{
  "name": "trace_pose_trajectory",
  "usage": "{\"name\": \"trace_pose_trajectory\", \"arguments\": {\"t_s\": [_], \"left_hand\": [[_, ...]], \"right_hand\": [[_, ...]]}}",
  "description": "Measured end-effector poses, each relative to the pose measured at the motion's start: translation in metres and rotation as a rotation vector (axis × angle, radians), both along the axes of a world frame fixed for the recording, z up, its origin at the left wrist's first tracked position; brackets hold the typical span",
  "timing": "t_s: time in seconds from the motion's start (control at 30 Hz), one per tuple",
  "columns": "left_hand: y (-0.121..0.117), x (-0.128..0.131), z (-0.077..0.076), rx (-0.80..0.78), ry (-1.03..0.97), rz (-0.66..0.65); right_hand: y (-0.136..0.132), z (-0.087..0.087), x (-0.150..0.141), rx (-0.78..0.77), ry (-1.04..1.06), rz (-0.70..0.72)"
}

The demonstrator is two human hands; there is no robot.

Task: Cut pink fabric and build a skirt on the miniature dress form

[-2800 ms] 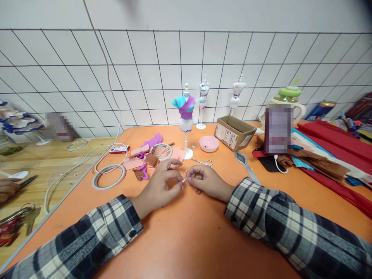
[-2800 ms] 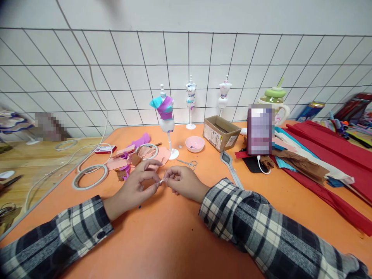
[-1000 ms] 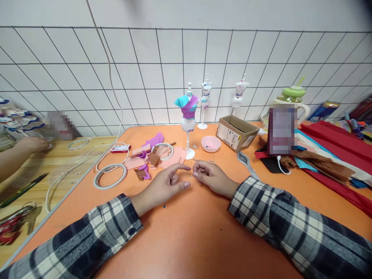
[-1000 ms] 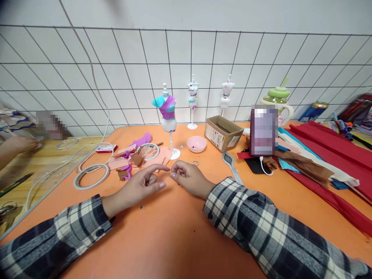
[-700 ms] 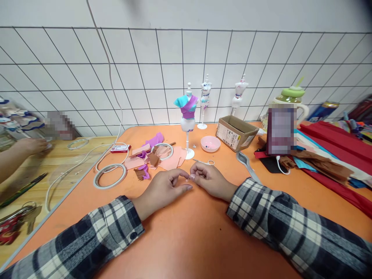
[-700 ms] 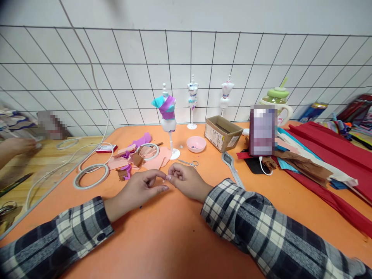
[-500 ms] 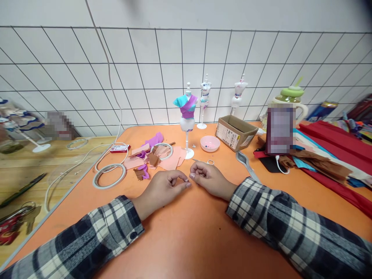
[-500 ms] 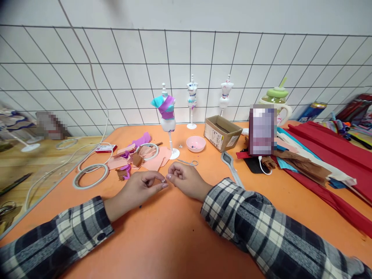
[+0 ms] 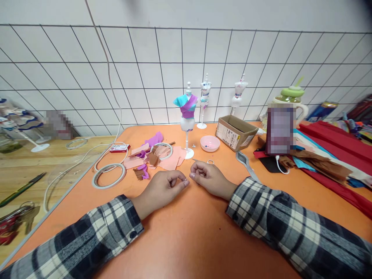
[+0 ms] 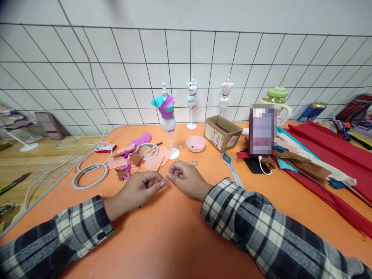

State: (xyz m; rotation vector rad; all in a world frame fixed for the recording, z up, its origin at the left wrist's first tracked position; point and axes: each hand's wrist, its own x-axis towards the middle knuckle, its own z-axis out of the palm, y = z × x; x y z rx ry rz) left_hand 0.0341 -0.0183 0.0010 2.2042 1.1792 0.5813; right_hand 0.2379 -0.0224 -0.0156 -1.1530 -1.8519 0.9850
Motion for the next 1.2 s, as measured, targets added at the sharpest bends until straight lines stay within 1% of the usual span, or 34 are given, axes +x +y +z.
{"name": "trace_pose_trajectory", "arguments": {"t_s": [0.17, 0.27, 0.33, 0.4, 0.53, 0.6, 0.67, 0.7, 0.73, 0.8, 0.83, 0.9, 1.0, 1.1, 1.2], "left_hand": [[0.003, -0.004, -0.002, -0.014, 0.031, -0.009], [0.004, -0.005, 0.000, -0.017, 0.029, -0.015], [0.005, -0.004, 0.003, -0.041, -0.015, -0.012], [0.005, -0.001, 0.005, -0.109, -0.105, -0.006], [0.006, 0.002, 0.006, -0.320, -0.307, 0.047], [0.008, 0.001, 0.005, -0.430, -0.425, 0.083], [0.008, 0.000, 0.005, -0.569, -0.586, 0.141], [0.008, 0.001, 0.005, -0.651, -0.681, 0.184], [0.008, 0.002, 0.005, -0.740, -0.778, 0.231], [0.006, 0.007, 0.005, -0.907, -0.964, 0.304], [0.004, 0.009, 0.005, -0.971, -1.044, 0.312], [0.002, 0.014, 0.003, -1.067, -1.160, 0.286], [0.001, 0.018, -0.003, -1.127, -1.251, 0.260], [0.003, 0.017, -0.006, -1.136, -1.259, 0.302], [0.004, 0.015, -0.005, -1.140, -1.200, 0.313]], "right_hand": [[0.002, 0.003, 0.004, 0.062, -0.103, -0.029], [-0.001, 0.008, 0.005, 0.144, -0.262, -0.049], [-0.003, 0.011, 0.004, 0.221, -0.391, -0.055], [-0.006, 0.013, 0.004, 0.301, -0.513, -0.064], [-0.002, 0.013, 0.009, 0.407, -0.705, -0.134], [0.001, 0.012, 0.014, 0.415, -0.689, -0.207], [0.002, 0.012, 0.017, 0.441, -0.574, -0.268], [0.001, 0.011, 0.016, 0.484, -0.502, -0.274], [-0.001, 0.011, 0.015, 0.548, -0.438, -0.257], [-0.008, 0.010, 0.007, 0.706, -0.371, -0.180], [-0.011, 0.010, 0.003, 0.766, -0.376, -0.141], [-0.015, 0.009, -0.006, 0.822, -0.436, -0.096], [-0.015, 0.005, -0.012, 0.791, -0.555, -0.099], [-0.011, 0.000, -0.013, 0.763, -0.594, -0.102], [-0.008, -0.003, -0.008, 0.839, -0.545, -0.060]]}}
